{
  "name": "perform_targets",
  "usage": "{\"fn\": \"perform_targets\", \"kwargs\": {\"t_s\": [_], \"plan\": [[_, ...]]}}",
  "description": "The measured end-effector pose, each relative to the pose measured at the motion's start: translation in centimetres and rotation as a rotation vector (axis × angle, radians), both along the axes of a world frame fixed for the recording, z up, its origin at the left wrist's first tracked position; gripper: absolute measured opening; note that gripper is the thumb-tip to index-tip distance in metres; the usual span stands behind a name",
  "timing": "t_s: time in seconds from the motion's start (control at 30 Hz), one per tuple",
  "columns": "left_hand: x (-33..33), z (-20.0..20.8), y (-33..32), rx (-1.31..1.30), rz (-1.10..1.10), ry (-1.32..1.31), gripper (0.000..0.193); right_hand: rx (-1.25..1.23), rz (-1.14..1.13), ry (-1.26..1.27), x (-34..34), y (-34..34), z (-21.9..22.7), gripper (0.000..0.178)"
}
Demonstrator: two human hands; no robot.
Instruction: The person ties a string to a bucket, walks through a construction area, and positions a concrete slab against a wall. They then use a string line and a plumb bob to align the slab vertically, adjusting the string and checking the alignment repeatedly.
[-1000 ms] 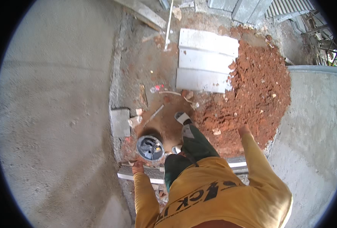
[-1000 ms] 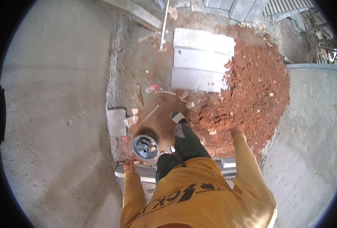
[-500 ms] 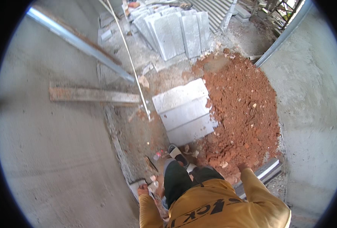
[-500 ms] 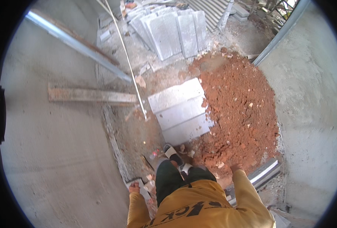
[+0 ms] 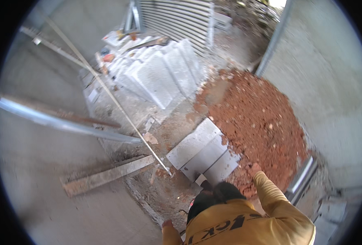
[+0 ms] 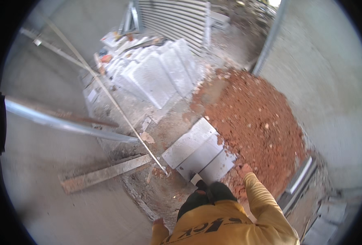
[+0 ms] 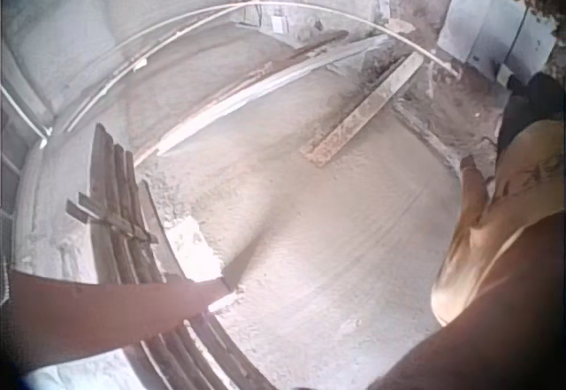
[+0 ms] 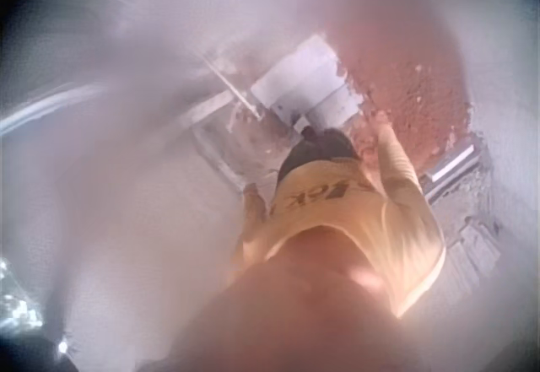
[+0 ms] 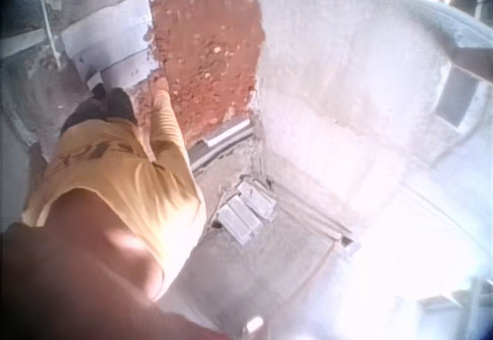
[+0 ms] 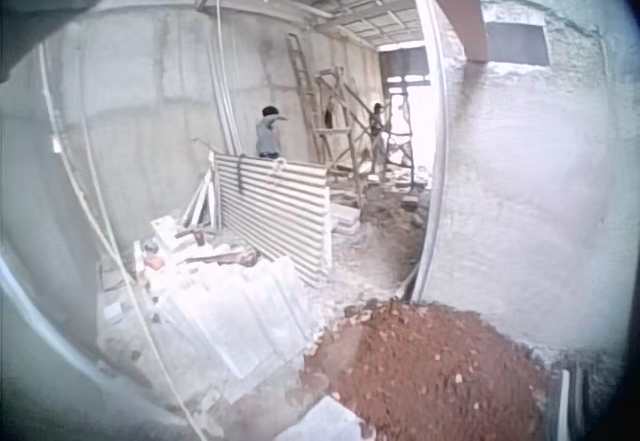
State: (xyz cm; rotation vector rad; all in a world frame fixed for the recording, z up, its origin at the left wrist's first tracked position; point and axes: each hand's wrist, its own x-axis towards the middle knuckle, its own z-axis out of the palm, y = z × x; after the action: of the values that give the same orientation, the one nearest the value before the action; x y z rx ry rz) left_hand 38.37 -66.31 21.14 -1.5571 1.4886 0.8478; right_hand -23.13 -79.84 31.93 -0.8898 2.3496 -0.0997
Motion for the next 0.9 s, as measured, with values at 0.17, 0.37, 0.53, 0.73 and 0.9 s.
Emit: {"fn": "perform_targets", "kwargs": {"t_s": [0.17, 0.37, 0.53, 0.73, 0.9], "plan": [[1.8, 2.3, -18.3, -0.521, 0.697, 0.067, 0.045, 0.183, -0.203, -0.159, -3.1, 7.4, -1.8, 0.040], [-5.6, 2.5, -40.6, -0.738, 0.684, 0.520, 0.037, 1.009, 0.718, -0.097, -6.1, 11.8, -1.5, 0.047], [-14.4, 0.3, -47.9, -0.792, 0.854, 0.806, 0.033, 0.759, 0.621, -0.034, -11.3, 1.7, -4.0, 0.044], [-18.7, -0.5, -50.4, -0.327, 0.651, 0.395, 0.034, -0.287, -0.614, -0.353, -18.6, -19.3, 2.1, 0.028], [-20.0, -1.6, -54.5, -0.082, -0.502, 0.112, 0.035, -0.426, -0.542, -0.288, -22.1, -27.5, 5.2, 0.031]]}}
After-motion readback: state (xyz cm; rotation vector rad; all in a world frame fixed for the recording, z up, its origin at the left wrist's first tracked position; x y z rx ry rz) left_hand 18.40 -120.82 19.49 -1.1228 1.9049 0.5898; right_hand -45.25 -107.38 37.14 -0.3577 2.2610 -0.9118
